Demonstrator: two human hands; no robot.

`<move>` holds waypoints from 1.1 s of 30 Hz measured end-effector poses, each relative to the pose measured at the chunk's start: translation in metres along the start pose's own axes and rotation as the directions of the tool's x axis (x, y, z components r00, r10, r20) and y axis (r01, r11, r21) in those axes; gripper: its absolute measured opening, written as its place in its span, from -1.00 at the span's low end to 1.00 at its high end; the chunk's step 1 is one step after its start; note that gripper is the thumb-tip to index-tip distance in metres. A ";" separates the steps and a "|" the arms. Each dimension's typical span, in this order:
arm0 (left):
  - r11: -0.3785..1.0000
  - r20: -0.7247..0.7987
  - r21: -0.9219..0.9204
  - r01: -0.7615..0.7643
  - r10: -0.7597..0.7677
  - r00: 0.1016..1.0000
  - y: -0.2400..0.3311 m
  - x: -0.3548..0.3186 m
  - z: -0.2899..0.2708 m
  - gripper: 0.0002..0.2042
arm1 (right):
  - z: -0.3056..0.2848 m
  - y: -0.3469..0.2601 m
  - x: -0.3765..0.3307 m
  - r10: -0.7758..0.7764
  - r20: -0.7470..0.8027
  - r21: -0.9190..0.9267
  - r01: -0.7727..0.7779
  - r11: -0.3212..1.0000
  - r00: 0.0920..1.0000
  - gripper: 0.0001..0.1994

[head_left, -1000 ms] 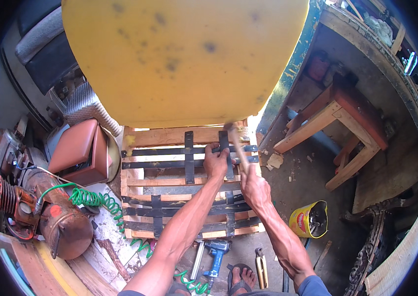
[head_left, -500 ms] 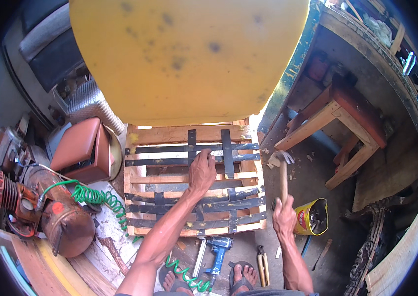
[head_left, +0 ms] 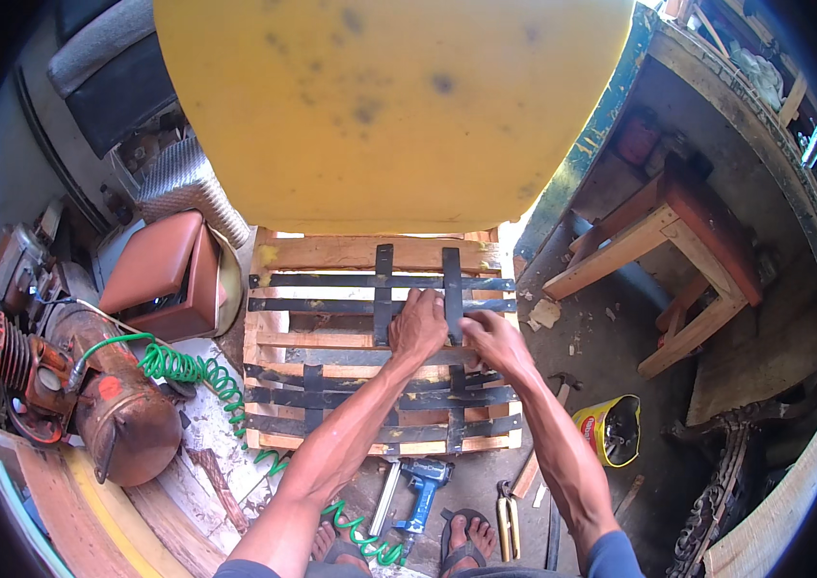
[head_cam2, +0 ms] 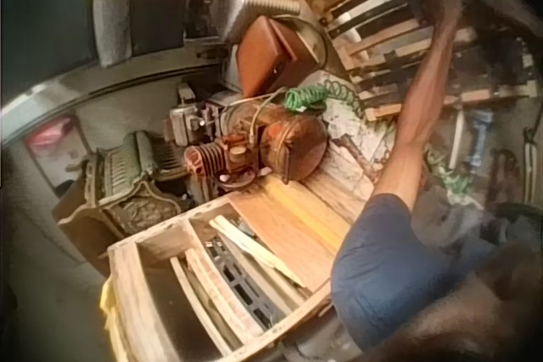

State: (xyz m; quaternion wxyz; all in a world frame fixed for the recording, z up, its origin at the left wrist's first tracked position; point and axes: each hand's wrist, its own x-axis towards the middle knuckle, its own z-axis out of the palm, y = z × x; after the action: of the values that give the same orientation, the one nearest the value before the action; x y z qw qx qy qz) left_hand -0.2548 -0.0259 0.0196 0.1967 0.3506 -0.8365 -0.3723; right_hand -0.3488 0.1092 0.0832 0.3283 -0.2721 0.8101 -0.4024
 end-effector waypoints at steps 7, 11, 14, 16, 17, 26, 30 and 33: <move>0.986 0.005 -0.162 -0.039 0.040 0.999 -0.015 -0.002 -0.004 -0.76 | -0.012 -0.029 0.055 -0.102 -0.028 0.105 0.105 0.989 0.994 -0.68; 0.954 -0.055 -0.257 -0.155 0.146 0.988 -0.030 -0.007 0.001 -0.77 | 0.024 -0.009 0.087 -0.403 -0.130 -0.309 0.349 0.885 0.906 -0.60; 0.903 -0.006 -0.391 -0.179 0.191 0.981 -0.042 -0.006 0.002 -0.72 | 0.016 -0.007 0.085 -0.306 0.060 -0.413 0.303 0.859 0.950 -0.57; 0.897 -0.010 -0.391 -0.204 0.217 0.976 -0.042 -0.011 -0.001 -0.72 | 0.000 -0.012 0.092 -0.186 0.218 -0.465 0.270 0.843 0.958 -0.53; 0.892 -0.008 -0.396 -0.216 0.232 0.973 -0.039 -0.014 -0.003 -0.73 | -0.008 -0.014 0.092 -0.130 0.264 -0.430 0.238 0.871 0.956 -0.55; 0.934 -0.119 -0.219 -0.283 0.263 0.958 -0.008 -0.031 0.001 -0.41 | 0.002 0.002 0.098 -0.198 0.347 -0.674 0.390 0.627 0.917 -0.57; 0.912 0.042 -0.411 -0.002 0.021 0.999 0.005 -0.030 -0.005 -0.46 | 0.007 0.010 0.067 -0.307 0.036 -0.685 0.247 0.685 0.951 -0.59; 0.820 0.018 -0.568 0.070 -0.073 0.997 -0.009 -0.026 -0.010 -0.56 | 0.034 0.025 0.024 -0.483 -0.358 -0.438 0.313 0.843 0.799 -0.58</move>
State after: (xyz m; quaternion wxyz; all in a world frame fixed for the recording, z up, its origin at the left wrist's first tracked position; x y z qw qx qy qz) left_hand -0.2272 -0.0156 0.0176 0.2800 0.3082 -0.6737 -0.6106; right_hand -0.3430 0.0897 0.0399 -0.0190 -0.3919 0.8458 -0.3615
